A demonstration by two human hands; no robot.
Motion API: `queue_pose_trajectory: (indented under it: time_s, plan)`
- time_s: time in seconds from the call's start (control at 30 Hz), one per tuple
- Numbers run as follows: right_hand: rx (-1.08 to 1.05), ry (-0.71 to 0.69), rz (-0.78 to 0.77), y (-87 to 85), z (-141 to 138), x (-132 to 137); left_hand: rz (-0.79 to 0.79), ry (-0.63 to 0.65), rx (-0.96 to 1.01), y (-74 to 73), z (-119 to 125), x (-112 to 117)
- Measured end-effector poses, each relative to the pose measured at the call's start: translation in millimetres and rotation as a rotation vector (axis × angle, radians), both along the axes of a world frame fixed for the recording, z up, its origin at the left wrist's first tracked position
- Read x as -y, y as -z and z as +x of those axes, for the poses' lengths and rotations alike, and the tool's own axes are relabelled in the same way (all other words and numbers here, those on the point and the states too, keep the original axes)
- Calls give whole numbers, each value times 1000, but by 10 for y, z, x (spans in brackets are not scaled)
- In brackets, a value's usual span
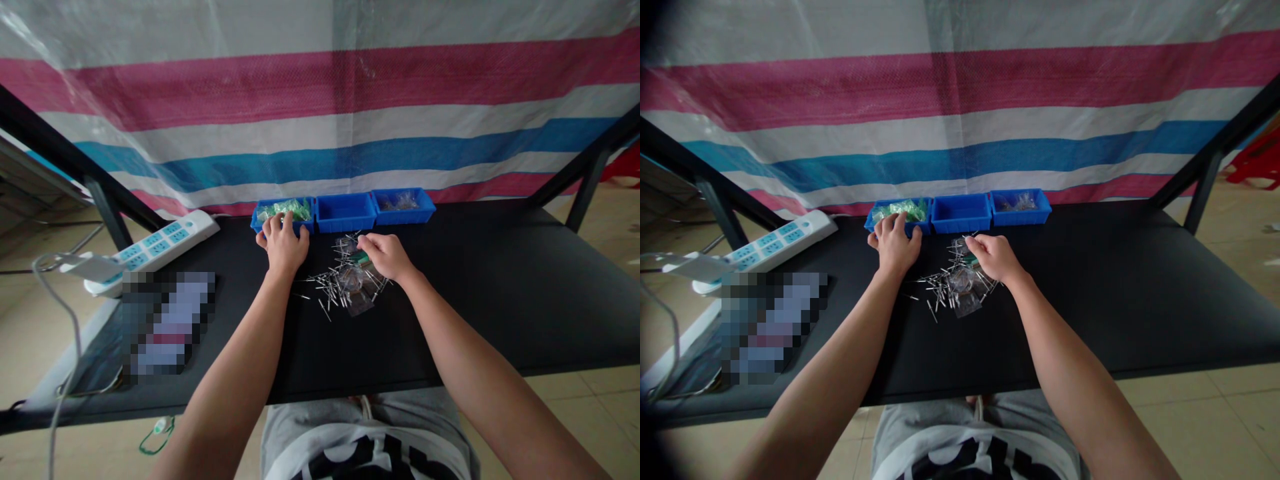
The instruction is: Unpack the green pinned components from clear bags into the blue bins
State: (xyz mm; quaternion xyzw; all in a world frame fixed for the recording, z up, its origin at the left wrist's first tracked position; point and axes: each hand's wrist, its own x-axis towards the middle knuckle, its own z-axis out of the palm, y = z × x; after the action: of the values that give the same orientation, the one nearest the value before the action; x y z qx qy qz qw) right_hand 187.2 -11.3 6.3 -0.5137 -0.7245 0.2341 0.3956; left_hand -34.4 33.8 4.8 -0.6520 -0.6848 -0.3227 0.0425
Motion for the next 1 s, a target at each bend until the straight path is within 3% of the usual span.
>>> queue_pose_trajectory:
  time_s: [0.27, 0.47, 0.57, 0.7, 0.77, 1.0]
  plan:
    - [-93, 70, 24, 90, 67, -62, -23, -11, -14, 10, 0, 7]
    - [-80, 81, 47, 98, 74, -71, 86, 15, 3, -36, 59, 68]
    - [-29, 108, 89, 84, 54, -73, 140, 171, 10, -60, 120, 118]
    - [4, 132, 138, 89, 50, -99, -8, 675, -41, -22, 175, 152]
    - [15, 142, 153, 98, 56, -113, -107, 820, -81, 15, 187, 158]
    - [29, 145, 155, 122, 48, -119, -228, 808, -77, 67, 215, 150]
